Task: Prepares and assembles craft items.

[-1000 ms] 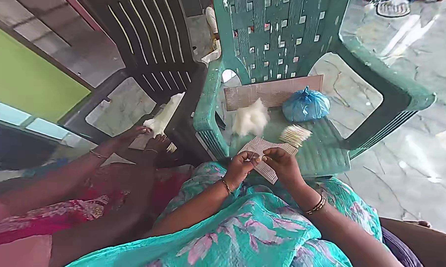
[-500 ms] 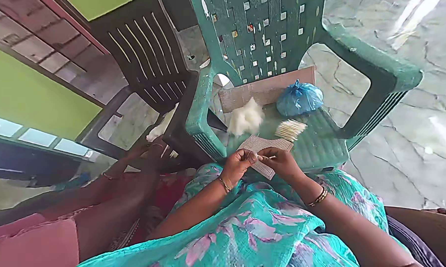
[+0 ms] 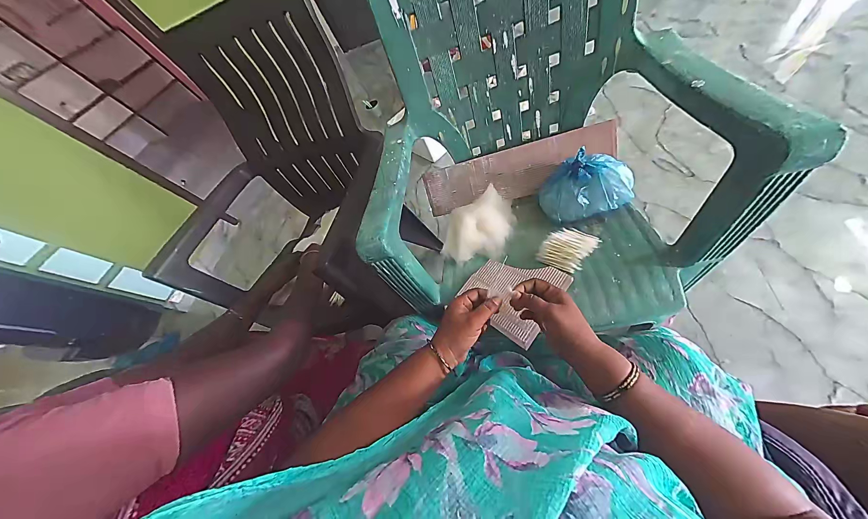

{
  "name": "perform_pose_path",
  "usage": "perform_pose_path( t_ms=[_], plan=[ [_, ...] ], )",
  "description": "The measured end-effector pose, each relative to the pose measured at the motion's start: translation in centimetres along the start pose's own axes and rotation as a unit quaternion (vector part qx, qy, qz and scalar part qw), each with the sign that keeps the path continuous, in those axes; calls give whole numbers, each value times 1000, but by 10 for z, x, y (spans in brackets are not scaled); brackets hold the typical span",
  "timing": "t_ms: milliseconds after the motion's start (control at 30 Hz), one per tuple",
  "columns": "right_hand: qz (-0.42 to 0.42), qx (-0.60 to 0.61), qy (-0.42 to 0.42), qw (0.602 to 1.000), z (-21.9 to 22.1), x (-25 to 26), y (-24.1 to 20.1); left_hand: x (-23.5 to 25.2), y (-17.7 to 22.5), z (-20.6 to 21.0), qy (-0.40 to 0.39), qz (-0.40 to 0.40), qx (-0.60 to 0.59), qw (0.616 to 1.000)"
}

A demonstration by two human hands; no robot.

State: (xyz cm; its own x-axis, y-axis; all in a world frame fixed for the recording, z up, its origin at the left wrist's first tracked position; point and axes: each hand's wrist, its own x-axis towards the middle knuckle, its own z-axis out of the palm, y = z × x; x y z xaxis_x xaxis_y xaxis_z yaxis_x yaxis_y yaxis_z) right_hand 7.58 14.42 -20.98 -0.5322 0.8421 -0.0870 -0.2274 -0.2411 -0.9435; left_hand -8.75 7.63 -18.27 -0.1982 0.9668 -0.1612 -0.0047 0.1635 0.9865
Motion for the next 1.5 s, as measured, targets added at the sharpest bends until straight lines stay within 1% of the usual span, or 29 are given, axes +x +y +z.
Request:
perform_pose_path(
  t_ms=[67, 300, 533, 767, 967, 1100, 1367, 1500],
  plan=[
    [8, 5, 5, 1000, -2, 1, -2, 0, 0, -1, -3, 2, 4, 1000],
    [4, -36, -7, 999, 1, 2, 2, -1, 1, -1, 0, 2, -1, 1000],
    [2, -54, -24, 998, 2, 1, 2, -1, -2, 0, -1, 21, 36, 999],
    [-19, -53, -30, 998, -5, 3, 4, 0, -3, -1, -4, 19, 27, 999],
    [-13, -58, -33, 998, -2, 1, 3, -1, -1, -1, -8, 17, 19, 1000],
    [-10, -62, -38, 997, -2, 2, 3, -1, 1, 0, 1, 11, 36, 999],
    [-5, -64, -27, 998, -4, 3, 4, 0, -1, -3, -7, 10, 65, 998],
    [-19, -99, -35, 994, -2, 2, 5, -1, 1, -2, -12, 3, 85, 996]
  ],
)
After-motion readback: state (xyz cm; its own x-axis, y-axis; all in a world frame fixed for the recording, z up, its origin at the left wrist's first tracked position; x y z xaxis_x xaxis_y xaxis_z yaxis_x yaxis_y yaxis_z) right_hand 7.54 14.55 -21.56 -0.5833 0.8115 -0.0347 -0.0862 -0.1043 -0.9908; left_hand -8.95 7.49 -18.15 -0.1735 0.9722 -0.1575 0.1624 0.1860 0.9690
